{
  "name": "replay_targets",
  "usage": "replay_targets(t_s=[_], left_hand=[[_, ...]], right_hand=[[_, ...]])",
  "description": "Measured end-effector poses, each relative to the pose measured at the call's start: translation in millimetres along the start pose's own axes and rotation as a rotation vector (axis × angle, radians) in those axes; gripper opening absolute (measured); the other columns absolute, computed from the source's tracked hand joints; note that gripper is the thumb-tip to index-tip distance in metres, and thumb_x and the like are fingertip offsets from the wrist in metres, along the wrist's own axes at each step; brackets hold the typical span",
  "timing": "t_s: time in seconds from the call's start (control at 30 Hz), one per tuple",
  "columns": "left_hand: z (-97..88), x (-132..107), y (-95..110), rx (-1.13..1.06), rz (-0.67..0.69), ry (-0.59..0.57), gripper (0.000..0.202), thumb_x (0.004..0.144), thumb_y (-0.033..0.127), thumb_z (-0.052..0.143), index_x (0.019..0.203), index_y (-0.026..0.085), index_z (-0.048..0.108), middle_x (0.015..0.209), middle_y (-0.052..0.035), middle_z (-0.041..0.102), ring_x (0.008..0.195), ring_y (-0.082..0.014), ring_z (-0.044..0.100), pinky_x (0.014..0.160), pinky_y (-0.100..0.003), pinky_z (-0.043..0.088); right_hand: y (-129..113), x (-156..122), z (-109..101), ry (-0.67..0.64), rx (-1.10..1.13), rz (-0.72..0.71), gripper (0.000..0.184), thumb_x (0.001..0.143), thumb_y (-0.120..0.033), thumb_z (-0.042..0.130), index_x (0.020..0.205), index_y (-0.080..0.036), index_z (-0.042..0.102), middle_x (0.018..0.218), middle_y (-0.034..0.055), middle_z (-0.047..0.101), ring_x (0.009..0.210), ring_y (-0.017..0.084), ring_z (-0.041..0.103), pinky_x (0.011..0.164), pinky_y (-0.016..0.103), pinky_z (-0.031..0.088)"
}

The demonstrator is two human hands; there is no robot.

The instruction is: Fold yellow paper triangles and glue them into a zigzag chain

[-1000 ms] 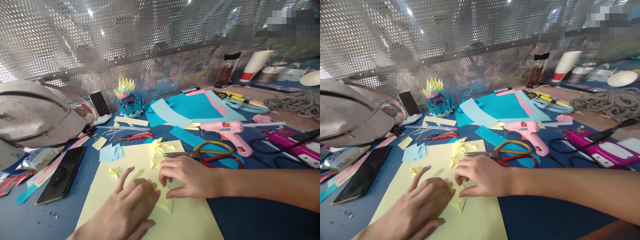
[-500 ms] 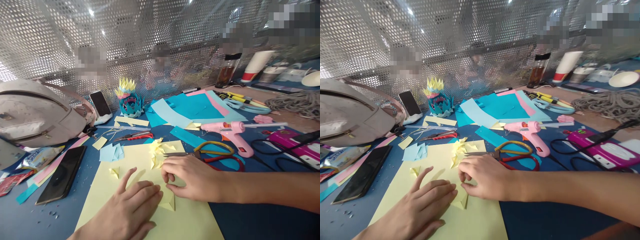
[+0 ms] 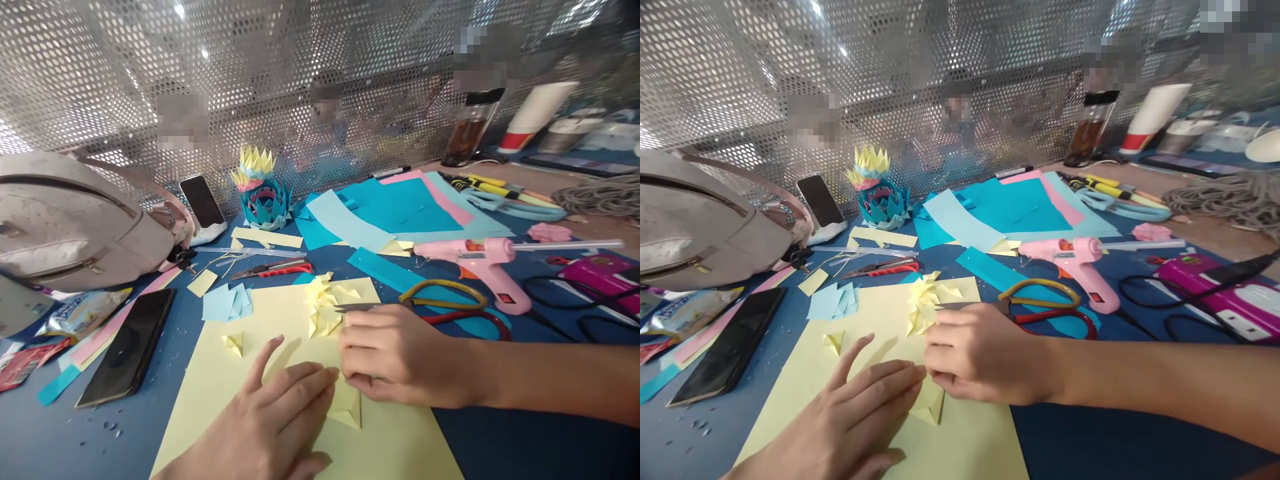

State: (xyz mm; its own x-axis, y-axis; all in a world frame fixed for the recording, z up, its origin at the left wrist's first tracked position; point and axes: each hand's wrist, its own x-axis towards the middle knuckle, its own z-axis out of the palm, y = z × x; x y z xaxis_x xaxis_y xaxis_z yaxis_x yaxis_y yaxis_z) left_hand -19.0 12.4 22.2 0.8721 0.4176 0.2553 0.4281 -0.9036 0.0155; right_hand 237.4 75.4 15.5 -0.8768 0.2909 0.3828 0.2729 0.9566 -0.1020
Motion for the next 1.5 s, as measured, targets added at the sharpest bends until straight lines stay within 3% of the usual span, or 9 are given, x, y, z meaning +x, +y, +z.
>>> replay_targets(t_s=[0.17, 0.27, 0.63, 0.83, 1.0, 1.17, 1.33, 1.5], left_hand=[[5.0, -2, -1, 0.029, 0.023, 0.015, 0.037, 0.104, 0.035, 0.051, 0.127, 0.009, 0.064, 0.133, -0.0086, 0.068, 0.127, -0.0185, 0.059, 0.126, -0.046, -0.011], [5.1, -3, -1, 0.036, 0.033, 0.020, 0.039, 0.105, 0.035, 0.048, 0.129, 0.008, 0.063, 0.132, -0.0095, 0.069, 0.127, -0.0188, 0.059, 0.126, -0.048, -0.009], [-4.8, 1, -1, 0.008, 0.035, -0.037, 0.039, 0.104, 0.034, 0.051, 0.131, 0.008, 0.062, 0.134, -0.0098, 0.068, 0.127, -0.0197, 0.060, 0.127, -0.049, -0.007], [-9.6, 2, 1, -0.022, 0.019, -0.038, 0.038, 0.105, 0.031, 0.046, 0.133, 0.010, 0.060, 0.133, -0.0117, 0.068, 0.126, -0.0199, 0.061, 0.127, -0.050, -0.001], [-9.2, 2, 3, -0.039, -0.001, -0.039, 0.036, 0.105, 0.031, 0.047, 0.131, 0.011, 0.060, 0.132, -0.0116, 0.068, 0.124, -0.0206, 0.061, 0.128, -0.050, 0.002], [-7.6, 1, 4, -0.013, -0.012, -0.056, 0.038, 0.105, 0.032, 0.046, 0.132, 0.010, 0.059, 0.133, -0.0126, 0.067, 0.128, -0.0223, 0.058, 0.127, -0.051, -0.001], [-7.5, 0, 5, -0.001, -0.019, -0.055, 0.036, 0.104, 0.032, 0.046, 0.129, 0.010, 0.060, 0.135, -0.0118, 0.066, 0.128, -0.0218, 0.058, 0.126, -0.051, -0.003], [-8.3, 0, 4, 0.004, -0.010, -0.058, 0.037, 0.105, 0.034, 0.046, 0.128, 0.009, 0.060, 0.135, -0.0113, 0.066, 0.128, -0.0213, 0.058, 0.126, -0.047, -0.008]], right_hand=[[4, 0, -1, 0.009, 0.007, -0.034, 0.019, 0.095, -0.022, 0.057, 0.077, -0.020, 0.059, 0.077, -0.0002, 0.062, 0.073, 0.016, 0.048, 0.062, 0.030, 0.031], [5, 1, -2, -0.005, 0.021, -0.053, 0.020, 0.096, -0.022, 0.056, 0.077, -0.020, 0.060, 0.077, 0.0000, 0.063, 0.074, 0.016, 0.049, 0.063, 0.030, 0.031], [6, 6, -25, -0.172, 0.078, -0.071, 0.014, 0.098, -0.029, 0.062, 0.090, -0.022, 0.071, 0.083, -0.0009, 0.067, 0.076, 0.017, 0.047, 0.062, 0.034, 0.028], [-4, 7, -35, -0.288, 0.004, -0.054, 0.021, 0.093, -0.024, 0.067, 0.072, -0.019, 0.066, 0.075, 0.0023, 0.063, 0.078, 0.020, 0.049, 0.065, 0.035, 0.030], [-3, 6, -21, -0.204, 0.101, 0.154, 0.023, 0.096, -0.028, 0.063, 0.075, -0.018, 0.065, 0.075, 0.0005, 0.063, 0.073, 0.016, 0.051, 0.063, 0.030, 0.031], [-6, 13, -10, -0.240, 0.233, 0.402, 0.018, 0.082, -0.029, 0.076, 0.080, -0.019, 0.062, 0.080, -0.0016, 0.065, 0.076, 0.015, 0.058, 0.062, 0.026, 0.032], [-13, 15, -8, -0.223, 0.249, 0.423, 0.006, 0.079, -0.018, 0.068, 0.077, -0.020, 0.063, 0.076, -0.0040, 0.066, 0.075, 0.014, 0.059, 0.060, 0.026, 0.030], [-17, 11, -2, -0.110, 0.151, 0.315, 0.010, 0.081, -0.015, 0.068, 0.075, -0.019, 0.061, 0.073, -0.0040, 0.064, 0.072, 0.014, 0.055, 0.056, 0.028, 0.024]])
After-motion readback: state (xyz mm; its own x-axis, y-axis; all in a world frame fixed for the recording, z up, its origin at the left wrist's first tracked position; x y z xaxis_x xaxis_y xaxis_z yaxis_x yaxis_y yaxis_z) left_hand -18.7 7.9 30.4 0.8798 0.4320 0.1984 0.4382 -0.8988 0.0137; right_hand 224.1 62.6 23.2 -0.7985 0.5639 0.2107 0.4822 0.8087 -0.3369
